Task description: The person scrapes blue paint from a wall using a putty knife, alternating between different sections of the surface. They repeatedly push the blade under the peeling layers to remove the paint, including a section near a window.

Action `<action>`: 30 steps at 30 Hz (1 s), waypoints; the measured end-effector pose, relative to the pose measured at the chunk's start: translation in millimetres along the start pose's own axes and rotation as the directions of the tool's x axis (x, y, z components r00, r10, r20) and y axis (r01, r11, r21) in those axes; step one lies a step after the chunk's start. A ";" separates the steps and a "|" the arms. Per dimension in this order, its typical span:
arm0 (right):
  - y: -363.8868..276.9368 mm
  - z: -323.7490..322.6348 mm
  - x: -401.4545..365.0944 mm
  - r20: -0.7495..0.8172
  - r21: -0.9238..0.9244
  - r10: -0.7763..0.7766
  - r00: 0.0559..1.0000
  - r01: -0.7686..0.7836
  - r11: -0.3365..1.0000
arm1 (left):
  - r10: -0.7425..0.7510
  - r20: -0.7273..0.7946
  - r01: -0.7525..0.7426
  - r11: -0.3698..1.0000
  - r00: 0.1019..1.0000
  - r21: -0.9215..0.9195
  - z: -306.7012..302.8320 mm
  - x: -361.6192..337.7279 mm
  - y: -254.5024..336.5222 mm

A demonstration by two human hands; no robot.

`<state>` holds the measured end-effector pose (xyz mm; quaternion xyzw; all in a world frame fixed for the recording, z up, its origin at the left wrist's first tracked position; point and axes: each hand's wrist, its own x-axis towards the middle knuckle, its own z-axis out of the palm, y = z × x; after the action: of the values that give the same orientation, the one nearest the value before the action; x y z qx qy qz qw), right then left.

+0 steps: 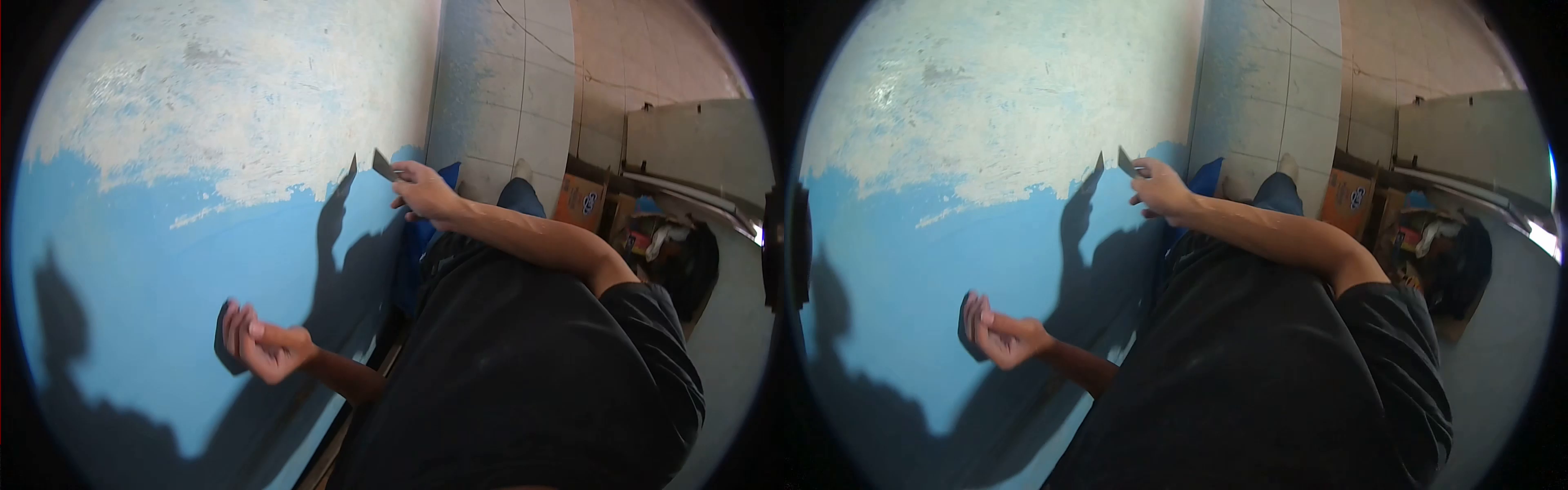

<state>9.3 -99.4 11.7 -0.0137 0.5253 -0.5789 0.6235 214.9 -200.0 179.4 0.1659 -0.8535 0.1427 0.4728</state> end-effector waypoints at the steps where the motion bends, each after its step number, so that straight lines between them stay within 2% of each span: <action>1: 2.8 14.4 -0.2 0.012 -0.005 -0.020 1.000 0.020 1.000 | 0.083 -0.045 -0.080 0.995 0.996 0.054 -6.8 3.3 -5.0; 3: 15.6 40.9 3.0 -0.014 -0.065 -0.108 0.994 0.107 0.992 | 0.193 -0.169 -0.184 0.980 0.966 0.071 -14.2 7.8 -20.3; 6: 51.2 69.5 13.1 -0.129 -0.220 -0.308 0.942 0.276 0.936 | 0.366 -0.014 -0.350 0.901 0.931 0.257 -11.6 -5.1 -27.7; 9: 55.3 67.7 29.3 -0.229 -0.159 -0.209 0.951 0.175 0.971 | 0.369 -0.054 -0.348 0.909 0.928 0.229 -12.3 -6.9 -32.7; 10: 56.2 71.5 22.0 -0.220 -0.229 -0.272 0.937 0.222 0.948 | 0.387 -0.107 -0.359 0.909 0.916 0.212 -11.9 -9.2 -37.6; 12: 52.2 78.2 1.6 -0.184 -0.375 -0.398 0.899 0.310 0.874 | 0.386 -0.088 -0.365 0.912 0.918 0.187 -11.7 -11.0 -38.0; 15: 42.4 78.1 -6.3 -0.182 -0.336 -0.293 0.939 0.221 0.916 | 0.374 -0.067 -0.359 0.917 0.925 0.172 -14.4 -12.9 -36.6; 16: 40.1 74.6 4.1 -0.231 -0.198 -0.161 0.960 0.116 0.973 | 0.356 -0.069 -0.340 0.924 0.932 0.178 -15.4 -15.9 -35.2; 17: 40.2 74.6 3.4 -0.223 -0.211 -0.164 0.961 0.116 0.971 | 0.338 -0.070 -0.321 0.929 0.938 0.184 -17.8 -18.1 -35.6; 19: 37.6 74.4 1.7 -0.208 -0.235 -0.173 0.963 0.122 0.964 | 0.418 0.021 -0.417 0.901 0.908 0.116 -31.7 -16.3 -49.8; 20: 53.4 80.1 -0.6 -0.211 -0.385 -0.355 0.910 0.257 0.886 | 0.433 0.042 -0.435 0.896 0.900 0.091 -36.7 -19.7 -55.3; 22: 49.6 78.1 -7.3 -0.180 -0.303 -0.252 0.951 0.190 0.934 | 0.441 0.054 -0.444 0.895 0.896 0.054 -38.2 -18.6 -57.0; 26: 37.3 68.2 13.2 -0.171 -0.116 -0.070 0.983 0.050 0.992 | 0.333 -0.069 -0.321 0.937 0.941 0.136 -20.2 -20.3 -36.9; 29: 27.3 74.8 -19.1 -0.073 -0.239 -0.126 0.989 0.105 0.965 | 0.410 -0.087 -0.405 0.912 0.908 0.064 -16.1 -16.8 -44.9; 30: 31.4 75.8 -19.6 -0.062 -0.221 -0.136 0.989 0.119 0.968 | 0.404 -0.071 -0.400 0.914 0.912 0.068 -17.8 -16.2 -46.2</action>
<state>86.7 -119.4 38.6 -0.0932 0.6071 -0.5571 0.5590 255.8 -232.3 178.6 -0.0072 -0.8449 0.2657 0.4643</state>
